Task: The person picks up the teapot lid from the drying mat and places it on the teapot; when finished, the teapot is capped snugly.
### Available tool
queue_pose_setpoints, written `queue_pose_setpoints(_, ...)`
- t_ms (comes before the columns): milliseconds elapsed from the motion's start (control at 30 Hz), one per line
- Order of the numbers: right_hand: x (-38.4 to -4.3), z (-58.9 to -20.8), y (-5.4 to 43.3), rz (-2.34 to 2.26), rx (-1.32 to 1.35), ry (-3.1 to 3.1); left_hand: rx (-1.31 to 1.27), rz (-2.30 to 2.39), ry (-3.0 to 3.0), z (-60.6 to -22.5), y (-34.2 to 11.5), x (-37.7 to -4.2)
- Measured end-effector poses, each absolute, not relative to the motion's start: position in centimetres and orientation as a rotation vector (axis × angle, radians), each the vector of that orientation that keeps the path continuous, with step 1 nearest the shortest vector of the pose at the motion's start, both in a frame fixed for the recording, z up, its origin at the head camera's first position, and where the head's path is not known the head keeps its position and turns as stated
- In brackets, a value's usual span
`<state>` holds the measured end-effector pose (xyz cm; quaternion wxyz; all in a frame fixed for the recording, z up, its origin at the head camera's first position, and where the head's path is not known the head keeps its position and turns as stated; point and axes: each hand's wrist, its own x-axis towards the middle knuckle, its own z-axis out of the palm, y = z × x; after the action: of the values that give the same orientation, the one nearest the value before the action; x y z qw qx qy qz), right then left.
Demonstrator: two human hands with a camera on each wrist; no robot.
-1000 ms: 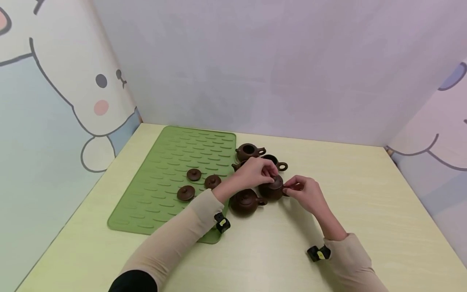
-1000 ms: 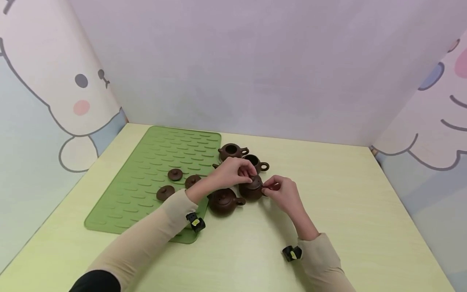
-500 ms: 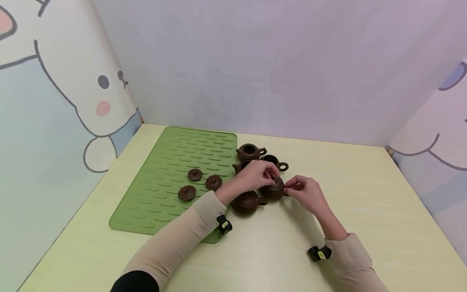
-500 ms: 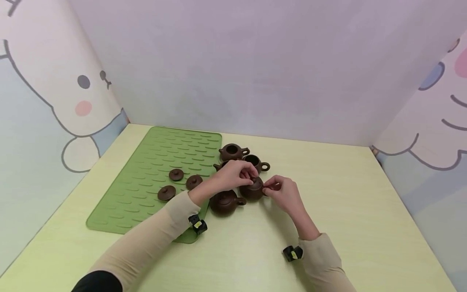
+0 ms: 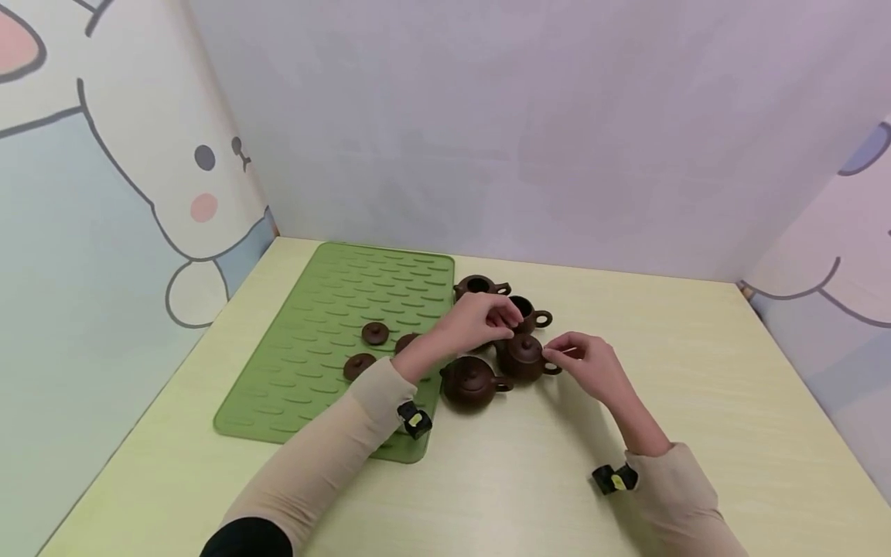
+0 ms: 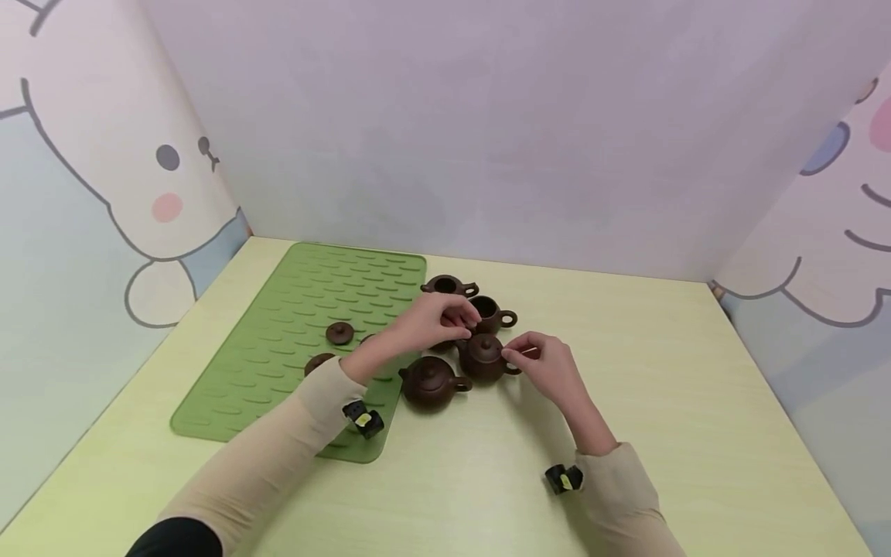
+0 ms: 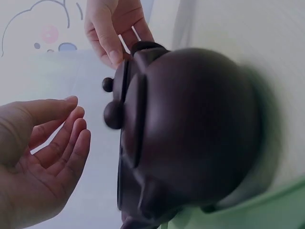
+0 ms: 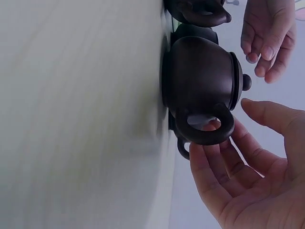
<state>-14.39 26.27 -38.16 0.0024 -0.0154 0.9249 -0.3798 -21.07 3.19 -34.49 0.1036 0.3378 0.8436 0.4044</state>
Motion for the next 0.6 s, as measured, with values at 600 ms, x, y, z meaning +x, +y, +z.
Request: queue_pose_setpoints(600, -16.2, -37.8, 25.5, -1.306, -0.017, 2.896, 0.902, 1.244, 2.49, -34.7, -0.1, -21.5)
